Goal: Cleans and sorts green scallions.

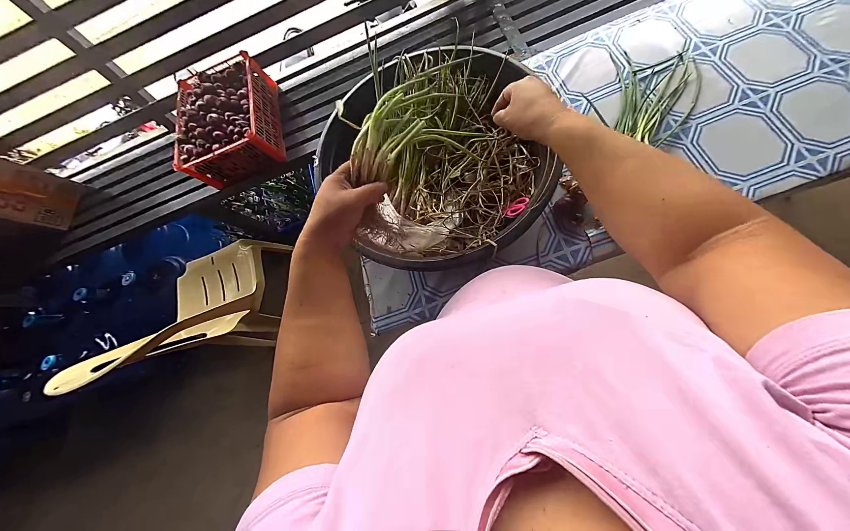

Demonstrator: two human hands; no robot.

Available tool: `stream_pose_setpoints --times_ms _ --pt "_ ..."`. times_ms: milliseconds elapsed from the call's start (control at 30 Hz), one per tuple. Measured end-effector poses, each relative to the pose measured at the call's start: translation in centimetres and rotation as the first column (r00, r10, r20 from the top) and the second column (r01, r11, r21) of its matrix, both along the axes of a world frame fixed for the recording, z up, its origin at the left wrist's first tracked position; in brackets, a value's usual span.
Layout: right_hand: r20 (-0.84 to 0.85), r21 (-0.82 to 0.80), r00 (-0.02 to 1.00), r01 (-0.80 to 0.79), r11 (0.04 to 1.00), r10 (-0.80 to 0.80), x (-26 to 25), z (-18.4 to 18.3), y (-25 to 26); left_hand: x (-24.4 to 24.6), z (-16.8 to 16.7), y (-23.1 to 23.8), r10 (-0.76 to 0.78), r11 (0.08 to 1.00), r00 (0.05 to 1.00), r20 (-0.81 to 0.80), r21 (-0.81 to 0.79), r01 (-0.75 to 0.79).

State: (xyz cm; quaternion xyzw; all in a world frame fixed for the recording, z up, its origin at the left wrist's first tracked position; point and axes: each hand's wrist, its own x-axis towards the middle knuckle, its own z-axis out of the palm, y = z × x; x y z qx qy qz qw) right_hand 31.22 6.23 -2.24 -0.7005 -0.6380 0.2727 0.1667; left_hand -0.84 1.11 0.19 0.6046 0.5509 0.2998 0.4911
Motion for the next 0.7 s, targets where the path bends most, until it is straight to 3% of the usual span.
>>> stream_pose_setpoints --times_ms 100,200,267,367,500,600,700 --pt "0.162 0.007 0.986 -0.046 0.999 0.045 -0.3 -1.5 -0.8 0.6 2.1 1.1 0.08 0.993 0.98 0.181 0.075 -0.095" --pt "0.255 0.082 0.954 -0.184 0.979 0.158 -2.1 -2.7 -2.8 0.5 4.8 2.7 0.046 0.981 0.969 0.241 0.173 -0.089" --pt "0.325 -0.066 0.893 -0.308 0.949 0.312 -3.6 -3.7 -3.9 0.6 6.7 3.5 0.023 0.974 0.964 0.266 0.213 -0.082" --pt "0.326 -0.296 0.826 -0.374 0.879 0.461 -4.9 -5.4 -4.5 1.0 9.2 4.3 0.021 0.964 0.949 0.316 0.244 -0.102" --pt "0.222 -0.253 0.89 -0.343 0.905 0.399 -4.1 -4.3 -3.2 1.5 11.2 4.6 0.079 0.972 0.926 0.37 0.176 -0.153" --pt "0.054 -0.132 0.95 -0.298 0.945 0.307 -2.8 -2.2 -2.5 0.9 8.0 4.5 0.031 0.993 0.834 0.551 0.079 -0.089" --pt "-0.206 0.024 0.961 -0.182 0.983 0.183 -2.4 -0.1 -2.6 0.7 0.9 4.5 -0.042 0.994 0.579 0.814 -0.023 0.105"
